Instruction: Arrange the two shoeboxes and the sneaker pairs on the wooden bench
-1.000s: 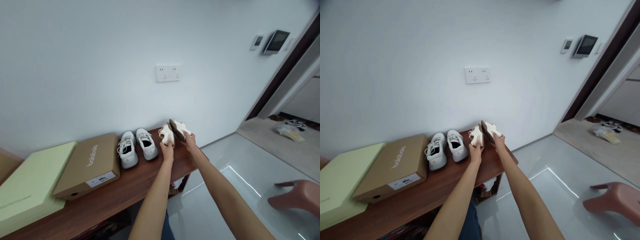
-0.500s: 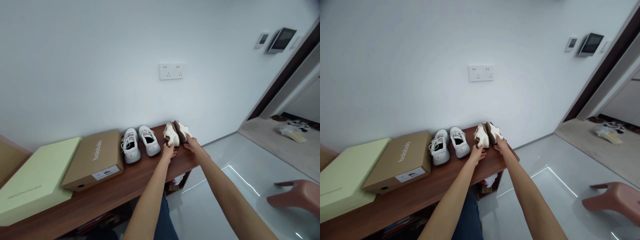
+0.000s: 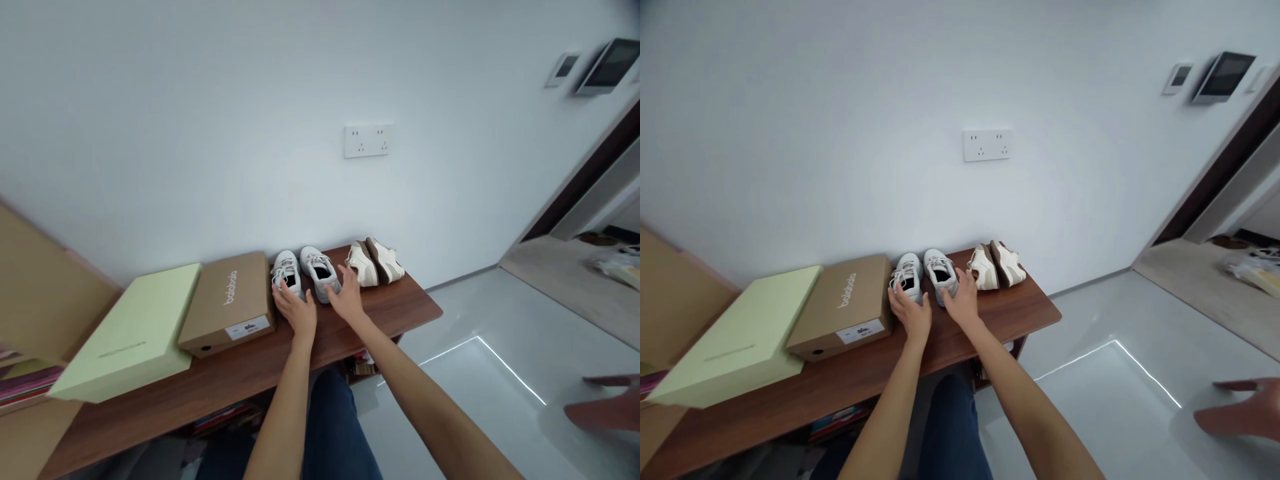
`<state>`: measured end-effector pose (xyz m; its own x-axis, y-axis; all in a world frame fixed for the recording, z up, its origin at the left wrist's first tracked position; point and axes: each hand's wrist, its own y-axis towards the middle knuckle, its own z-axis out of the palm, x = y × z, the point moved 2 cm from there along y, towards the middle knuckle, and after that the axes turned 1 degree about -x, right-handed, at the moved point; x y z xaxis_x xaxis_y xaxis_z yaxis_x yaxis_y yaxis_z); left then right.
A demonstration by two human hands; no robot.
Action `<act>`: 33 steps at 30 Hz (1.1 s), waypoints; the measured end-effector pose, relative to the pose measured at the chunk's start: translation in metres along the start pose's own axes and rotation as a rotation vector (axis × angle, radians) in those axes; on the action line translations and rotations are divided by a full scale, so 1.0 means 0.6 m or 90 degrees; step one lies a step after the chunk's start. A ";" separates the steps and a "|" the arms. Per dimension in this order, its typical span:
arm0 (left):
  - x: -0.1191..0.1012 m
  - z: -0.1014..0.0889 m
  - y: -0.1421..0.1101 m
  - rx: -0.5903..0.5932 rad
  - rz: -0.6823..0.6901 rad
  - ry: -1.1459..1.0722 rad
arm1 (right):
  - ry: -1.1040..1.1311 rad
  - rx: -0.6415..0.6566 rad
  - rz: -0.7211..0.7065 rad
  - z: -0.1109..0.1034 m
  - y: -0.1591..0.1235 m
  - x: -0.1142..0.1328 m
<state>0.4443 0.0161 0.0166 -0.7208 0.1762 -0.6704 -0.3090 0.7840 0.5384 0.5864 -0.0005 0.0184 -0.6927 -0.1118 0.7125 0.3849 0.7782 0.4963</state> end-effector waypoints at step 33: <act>0.042 -0.068 -0.085 0.517 -0.571 -0.468 | 0.092 0.132 0.509 -0.094 -0.077 -0.058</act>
<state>0.4165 -0.0439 -0.0070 0.0870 -0.4900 -0.8674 0.1361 0.8684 -0.4769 0.6274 -0.0673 -0.0013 -0.1683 0.4549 0.8745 0.5972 0.7528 -0.2767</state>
